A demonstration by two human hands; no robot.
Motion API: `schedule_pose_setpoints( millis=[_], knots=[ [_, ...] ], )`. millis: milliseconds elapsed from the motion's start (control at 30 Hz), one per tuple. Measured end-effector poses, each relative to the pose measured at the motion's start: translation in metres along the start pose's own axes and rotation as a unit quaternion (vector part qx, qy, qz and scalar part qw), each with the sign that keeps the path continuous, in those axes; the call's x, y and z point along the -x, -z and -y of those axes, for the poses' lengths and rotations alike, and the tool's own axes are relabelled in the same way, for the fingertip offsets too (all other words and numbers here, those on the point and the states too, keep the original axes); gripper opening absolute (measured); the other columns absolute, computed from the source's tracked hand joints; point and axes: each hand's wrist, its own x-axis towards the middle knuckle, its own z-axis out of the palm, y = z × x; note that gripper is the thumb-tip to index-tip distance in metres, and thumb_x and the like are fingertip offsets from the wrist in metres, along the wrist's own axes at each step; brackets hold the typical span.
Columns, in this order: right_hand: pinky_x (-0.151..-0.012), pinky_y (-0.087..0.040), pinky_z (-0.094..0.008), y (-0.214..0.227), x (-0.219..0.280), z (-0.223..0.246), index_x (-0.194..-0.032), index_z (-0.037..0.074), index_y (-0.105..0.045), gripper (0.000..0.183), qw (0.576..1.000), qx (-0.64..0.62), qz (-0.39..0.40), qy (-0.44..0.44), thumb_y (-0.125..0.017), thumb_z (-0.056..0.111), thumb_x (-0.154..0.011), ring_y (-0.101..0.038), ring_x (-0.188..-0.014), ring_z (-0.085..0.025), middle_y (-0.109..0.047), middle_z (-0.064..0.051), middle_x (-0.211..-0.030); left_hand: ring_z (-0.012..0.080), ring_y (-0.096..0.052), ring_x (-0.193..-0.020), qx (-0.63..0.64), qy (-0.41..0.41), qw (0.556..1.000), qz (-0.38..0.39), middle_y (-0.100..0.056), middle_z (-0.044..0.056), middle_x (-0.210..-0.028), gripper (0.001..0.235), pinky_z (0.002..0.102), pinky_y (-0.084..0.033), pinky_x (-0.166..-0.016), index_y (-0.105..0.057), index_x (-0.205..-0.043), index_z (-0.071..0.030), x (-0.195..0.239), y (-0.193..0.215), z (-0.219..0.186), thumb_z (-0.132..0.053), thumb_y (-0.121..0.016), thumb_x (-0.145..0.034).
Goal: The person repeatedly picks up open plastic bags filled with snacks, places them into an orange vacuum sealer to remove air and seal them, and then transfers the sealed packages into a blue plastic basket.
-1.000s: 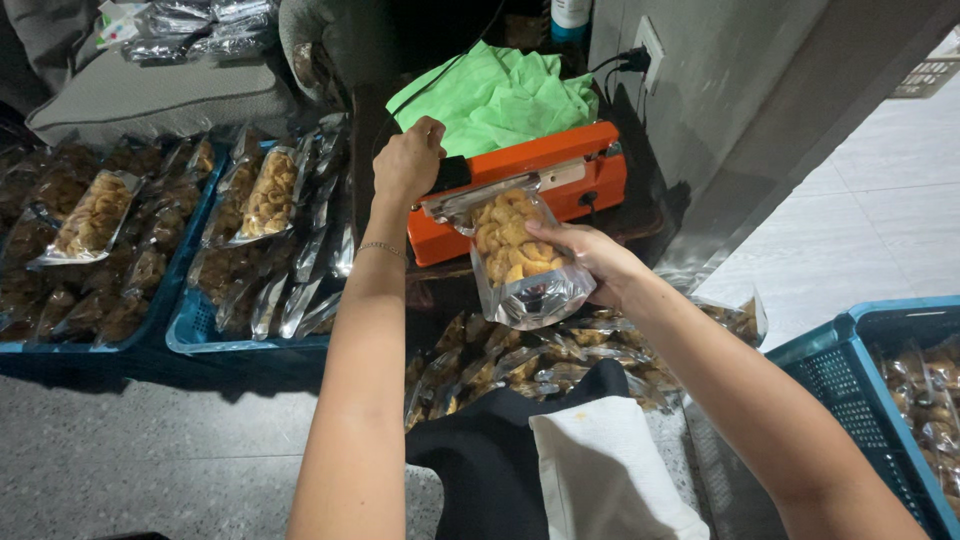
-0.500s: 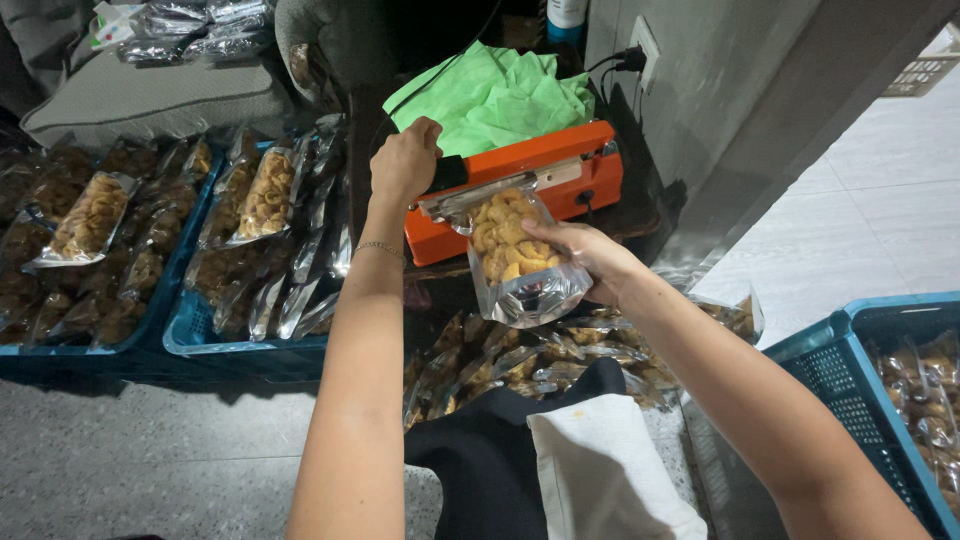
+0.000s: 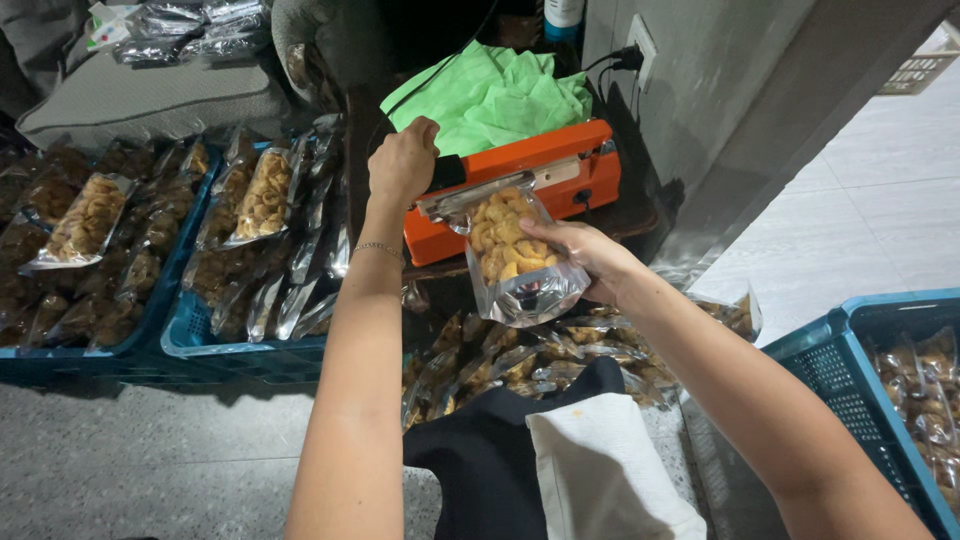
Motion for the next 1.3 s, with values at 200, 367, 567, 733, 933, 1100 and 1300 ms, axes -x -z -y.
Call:
schedule_pose_setpoints(
  millis=[200, 367, 567, 733, 933, 1100, 1300],
  knots=[
    [-0.084, -0.066, -0.040, -0.001, 0.000, -0.001, -0.129, -0.010, -0.055, 0.057, 1.000, -0.011, -0.004, 0.004, -0.071, 0.028, -0.090, -0.077, -0.098, -0.026, -0.073, -0.021, -0.117, 0.0232, -0.075, -0.087, 0.004, 0.005, 1.000, 0.004, -0.078, 0.000, -0.091, 0.033, 0.042, -0.059, -0.078, -0.069, -0.124, -0.018, -0.001, -0.001, 0.000, -0.032, -0.044, -0.107],
    [-0.087, -0.065, -0.041, 0.003, -0.003, -0.003, -0.130, -0.009, -0.055, 0.059, 1.000, -0.022, 0.005, -0.002, -0.072, 0.029, -0.088, -0.077, -0.101, -0.026, -0.073, -0.021, -0.119, 0.0247, -0.075, -0.088, 0.008, 0.004, 1.000, 0.003, -0.078, 0.001, -0.092, 0.032, 0.043, -0.059, -0.079, -0.069, -0.123, -0.019, 0.000, 0.000, -0.001, -0.033, -0.045, -0.107],
    [-0.088, -0.064, -0.040, 0.016, -0.006, -0.014, -0.133, -0.007, -0.055, 0.063, 0.999, 0.008, 0.044, 0.020, -0.075, 0.030, -0.087, -0.076, -0.101, -0.027, -0.072, -0.021, -0.121, 0.0349, -0.072, -0.092, -0.020, -0.025, 0.999, -0.011, -0.076, 0.012, -0.097, 0.028, 0.049, -0.056, -0.082, -0.073, -0.118, -0.020, -0.009, 0.014, -0.008, -0.034, -0.053, -0.103],
    [-0.084, -0.061, -0.038, 0.033, 0.009, -0.036, -0.141, -0.004, -0.049, 0.070, 0.995, 0.055, 0.064, 0.060, -0.077, 0.029, -0.085, -0.074, -0.099, -0.023, -0.072, -0.018, -0.120, 0.0399, -0.072, -0.092, -0.018, -0.139, 0.985, -0.101, -0.074, 0.019, -0.100, 0.024, 0.051, -0.056, -0.078, -0.071, -0.119, -0.012, -0.026, 0.046, -0.042, -0.026, -0.060, -0.104],
    [-0.087, -0.061, -0.033, 0.056, 0.045, -0.066, -0.152, 0.009, -0.035, 0.088, 0.987, 0.093, 0.063, 0.112, -0.081, 0.022, -0.079, -0.070, -0.105, -0.016, -0.069, -0.009, -0.121, 0.0362, -0.068, -0.113, 0.070, -0.329, 0.939, 0.074, -0.074, 0.016, -0.123, 0.026, 0.045, -0.054, -0.095, -0.074, -0.109, -0.013, 0.025, 0.041, -0.129, -0.032, -0.070, -0.093],
    [-0.078, -0.055, -0.033, 0.085, 0.068, -0.086, -0.163, 0.009, -0.032, 0.092, 0.984, 0.107, 0.050, 0.133, -0.081, 0.015, -0.085, -0.061, -0.096, -0.021, -0.063, -0.015, -0.118, 0.0360, -0.057, -0.124, -0.031, -0.256, 0.930, 0.261, -0.063, 0.015, -0.135, 0.040, 0.047, -0.047, -0.103, -0.070, -0.119, -0.012, 0.064, 0.022, -0.163, -0.042, -0.066, -0.092],
    [-0.098, -0.058, -0.029, 0.131, 0.088, -0.101, -0.155, 0.007, -0.026, 0.092, 0.982, 0.030, 0.038, 0.184, -0.081, 0.011, -0.081, -0.064, -0.121, -0.014, -0.059, -0.009, -0.137, 0.0279, -0.067, -0.109, 0.098, -0.160, 0.926, 0.326, -0.069, 0.012, -0.118, 0.038, 0.043, -0.054, -0.089, -0.073, -0.114, -0.008, 0.085, 0.005, -0.143, -0.039, -0.068, -0.092]
  ],
)
